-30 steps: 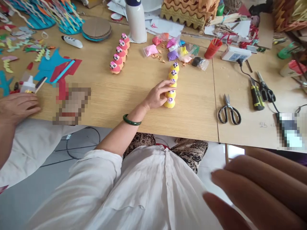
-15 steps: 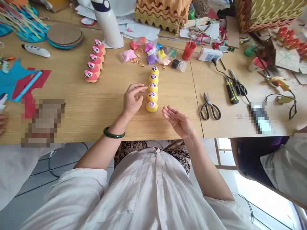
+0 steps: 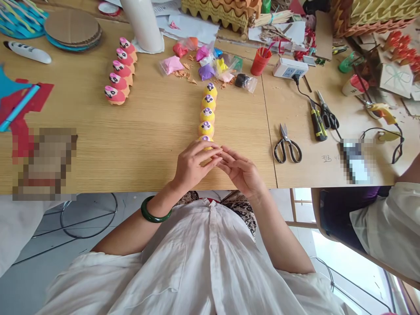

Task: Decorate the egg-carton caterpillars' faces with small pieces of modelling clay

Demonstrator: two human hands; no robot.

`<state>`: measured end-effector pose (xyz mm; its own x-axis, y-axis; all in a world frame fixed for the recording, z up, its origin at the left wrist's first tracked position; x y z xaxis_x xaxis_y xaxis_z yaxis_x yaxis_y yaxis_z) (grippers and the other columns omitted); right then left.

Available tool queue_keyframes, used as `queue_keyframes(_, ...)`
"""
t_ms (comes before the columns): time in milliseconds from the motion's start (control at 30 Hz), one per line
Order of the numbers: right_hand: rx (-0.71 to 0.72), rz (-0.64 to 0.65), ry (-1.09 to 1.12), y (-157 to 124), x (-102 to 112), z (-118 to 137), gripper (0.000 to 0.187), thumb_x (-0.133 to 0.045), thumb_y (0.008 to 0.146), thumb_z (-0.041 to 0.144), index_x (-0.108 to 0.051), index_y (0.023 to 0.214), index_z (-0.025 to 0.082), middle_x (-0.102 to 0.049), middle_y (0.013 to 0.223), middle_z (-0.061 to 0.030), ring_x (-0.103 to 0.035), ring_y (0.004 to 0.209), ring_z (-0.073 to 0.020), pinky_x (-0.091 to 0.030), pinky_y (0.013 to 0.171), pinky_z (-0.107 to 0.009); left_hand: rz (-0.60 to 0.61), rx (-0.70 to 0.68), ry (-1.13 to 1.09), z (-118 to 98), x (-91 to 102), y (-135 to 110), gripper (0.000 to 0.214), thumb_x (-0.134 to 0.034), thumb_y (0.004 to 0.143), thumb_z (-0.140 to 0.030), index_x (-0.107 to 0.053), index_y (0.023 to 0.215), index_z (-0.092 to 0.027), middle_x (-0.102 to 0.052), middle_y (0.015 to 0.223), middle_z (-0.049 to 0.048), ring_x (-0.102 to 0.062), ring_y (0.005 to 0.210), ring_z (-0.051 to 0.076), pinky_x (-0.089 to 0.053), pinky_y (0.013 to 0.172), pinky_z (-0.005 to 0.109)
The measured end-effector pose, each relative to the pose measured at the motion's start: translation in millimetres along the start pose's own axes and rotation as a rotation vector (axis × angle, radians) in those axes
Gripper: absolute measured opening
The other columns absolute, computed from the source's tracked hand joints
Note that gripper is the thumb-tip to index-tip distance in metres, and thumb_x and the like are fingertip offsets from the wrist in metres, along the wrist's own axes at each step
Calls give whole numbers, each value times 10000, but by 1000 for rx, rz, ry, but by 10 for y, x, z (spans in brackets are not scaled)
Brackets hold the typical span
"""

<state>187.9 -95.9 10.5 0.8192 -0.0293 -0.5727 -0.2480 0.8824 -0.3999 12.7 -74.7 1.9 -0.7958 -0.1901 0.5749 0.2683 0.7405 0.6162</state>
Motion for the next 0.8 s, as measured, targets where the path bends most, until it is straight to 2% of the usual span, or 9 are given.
queue_keyframes(133,-21,19,28,-33,-45,-39,359,-638,799,103,-771,1121,189,-827,1253,-70,-716,1308,-232,-507,1265,-476,-62,-115,115,-28,28,-7,123,-698,1011,-191,-799,1017,-259,-836,1040,12,-770,997,195,-645,921,347)
queue_keyframes(233,-34,16,25,-74,-72,-94,323,-693,803,137,-791,1106,196,-837,1195,-62,-756,1196,-217,-576,1182,-432,-75,-129,107,-111,75,-57,113,-707,1003,-177,-785,1029,-255,-840,1029,16,-771,957,188,-643,867,328)
queue_keyframes(333,-16,2,-79,-111,-66,-160,229,-770,824,245,-792,1050,216,-842,1054,-57,-787,1002,-212,-653,1032,-423,-97,38,-50,-174,115,-137,96,-690,1025,-212,-775,1019,-255,-831,1034,19,-778,966,168,-646,900,313)
queue_keyframes(467,93,-109,-325,-59,45,-165,229,-818,809,374,-769,974,223,-805,909,-34,-740,793,-171,-677,859,-386,-114,241,-209,-146,148,-233,90,-675,1029,-206,-756,1015,-244,-824,1014,9,-784,943,141,-640,879,260)
queue_keyframes(600,210,-195,-467,112,188,-23,203,-755,802,355,-744,953,219,-773,851,-23,-691,727,-142,-651,794,-351,-87,339,-227,29,181,-319,106,-651,1032,-260,-748,997,-239,-821,996,19,-775,888,140,-637,841,248)
queue_keyframes(800,280,-288,-536,352,315,156,192,-693,760,322,-709,913,207,-719,784,-9,-652,698,-135,-622,686,-308,-87,558,-321,255,196,-462,216,-662,1009,-434,-719,965,-230,-809,949,41,-792,818,162,-656,821,265)
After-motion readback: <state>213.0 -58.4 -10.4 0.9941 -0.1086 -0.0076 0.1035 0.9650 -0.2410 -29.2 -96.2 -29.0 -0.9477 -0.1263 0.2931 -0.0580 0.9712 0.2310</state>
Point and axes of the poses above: each hand's wrist, its own y-axis towards the middle knuckle, its own x-axis out of the back of the hand, z = x × y, the point moved 2 cm from there along y, towards the middle knuckle
